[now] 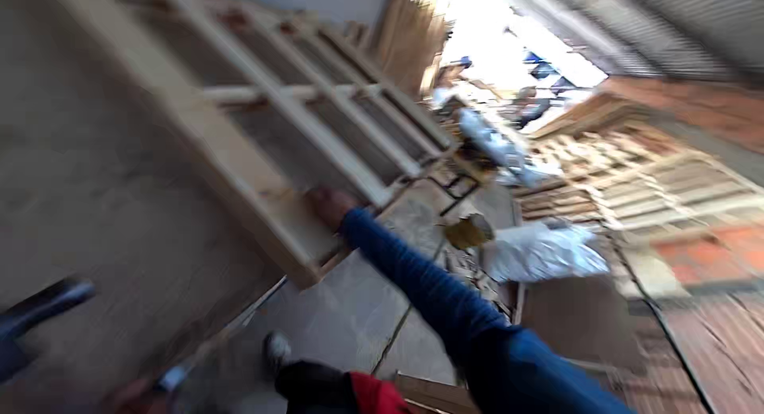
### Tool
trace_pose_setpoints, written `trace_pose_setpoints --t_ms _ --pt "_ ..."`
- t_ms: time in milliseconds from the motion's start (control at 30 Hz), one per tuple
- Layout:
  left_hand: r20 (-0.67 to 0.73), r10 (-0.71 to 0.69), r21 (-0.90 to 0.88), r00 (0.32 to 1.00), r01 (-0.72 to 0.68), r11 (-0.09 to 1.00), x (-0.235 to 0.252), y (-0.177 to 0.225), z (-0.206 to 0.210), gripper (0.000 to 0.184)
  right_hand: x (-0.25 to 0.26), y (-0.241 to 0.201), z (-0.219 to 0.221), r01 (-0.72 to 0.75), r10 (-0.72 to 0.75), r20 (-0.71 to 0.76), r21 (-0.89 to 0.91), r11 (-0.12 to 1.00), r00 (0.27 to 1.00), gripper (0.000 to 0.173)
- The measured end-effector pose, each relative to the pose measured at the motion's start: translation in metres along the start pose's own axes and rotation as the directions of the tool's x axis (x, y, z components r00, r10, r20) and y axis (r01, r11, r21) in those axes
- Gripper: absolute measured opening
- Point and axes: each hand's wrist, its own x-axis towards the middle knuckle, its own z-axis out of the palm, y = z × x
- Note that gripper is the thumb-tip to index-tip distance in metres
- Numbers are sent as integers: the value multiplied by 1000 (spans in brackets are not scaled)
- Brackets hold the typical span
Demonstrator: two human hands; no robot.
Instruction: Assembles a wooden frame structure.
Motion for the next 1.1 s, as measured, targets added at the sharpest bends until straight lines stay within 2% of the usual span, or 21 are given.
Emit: trace_pose_setpoints --t_ms 67,100,167,233,333,367,433,467,500,533,600,667,700,767,833,867,900,933,1000,1033,1100 --pt "-251 -65 -73 966 48 996 -15 -25 31 30 35 -4 15 -23 7 76 211 977 997 66" --pt "-309 -115 -74 944 97 993 -18 -43 42 34 39 -10 23 -38 14 93 261 965 996 71" --pt "-302 -197 -41 933 194 980 -15 -79 54 38 42 -17 38 24 -35 41 257 966 999 71" --pt "-239 -206 -27 949 205 978 -13 -101 59 41 37 -17 43 81 -87 17 216 973 996 68" --pt "-305 -31 -150 952 -15 989 -28 -83 58 41 34 -10 46 187 -193 -3 268 945 981 58" --pt "-394 75 -180 916 -157 971 -34 -65 58 41 34 -9 48 200 -203 -21 294 934 979 56" --pt "-557 282 -135 781 -420 897 -32 -40 58 42 31 -10 52 188 -172 -83 281 941 982 55" --pt "-608 324 -115 725 -485 867 -25 -40 64 41 31 -11 53 173 -152 -98 259 950 983 56" --pt "-617 296 -130 729 -466 875 -18 -50 76 39 32 -10 54 160 -137 -109 237 958 985 57" --pt "-568 213 -165 795 -363 917 -10 -74 91 36 34 -10 54 149 -126 -115 212 966 985 60" --pt "-320 12 -117 947 -52 992 11 -130 121 36 33 -8 55 143 -121 -127 180 973 984 61" --pt "-144 -163 -72 976 154 985 17 -131 123 35 28 -3 54 145 -118 -138 200 969 983 58" --pt "-142 -132 -82 981 122 989 10 -117 113 35 29 -4 54 158 -128 -145 217 963 981 57" --pt "-306 94 -125 947 -138 983 -16 -83 89 33 31 -2 53 164 -133 -143 233 959 981 57" --pt "-508 268 -110 818 -371 922 -18 -64 81 35 33 -1 54 160 -131 -134 240 957 982 57" --pt "-525 251 -112 813 -359 927 -13 -72 88 36 34 0 53 162 -135 -127 240 957 983 56" --pt "-487 180 -113 854 -266 957 -8 -94 102 36 34 1 53 165 -138 -127 234 958 982 56" --pt "-382 109 -68 918 -145 987 1 -124 116 34 34 1 53 169 -142 -132 226 959 981 57" --pt "-213 -58 48 975 70 996 8 -161 131 36 37 4 49 157 -134 -138 179 971 981 59" --pt "-169 -123 92 978 139 986 -1 -160 126 36 35 9 47 143 -122 -137 151 978 983 60" --pt "-175 -108 148 979 134 980 -18 -130 102 34 32 11 45 124 -101 -147 159 979 984 60"
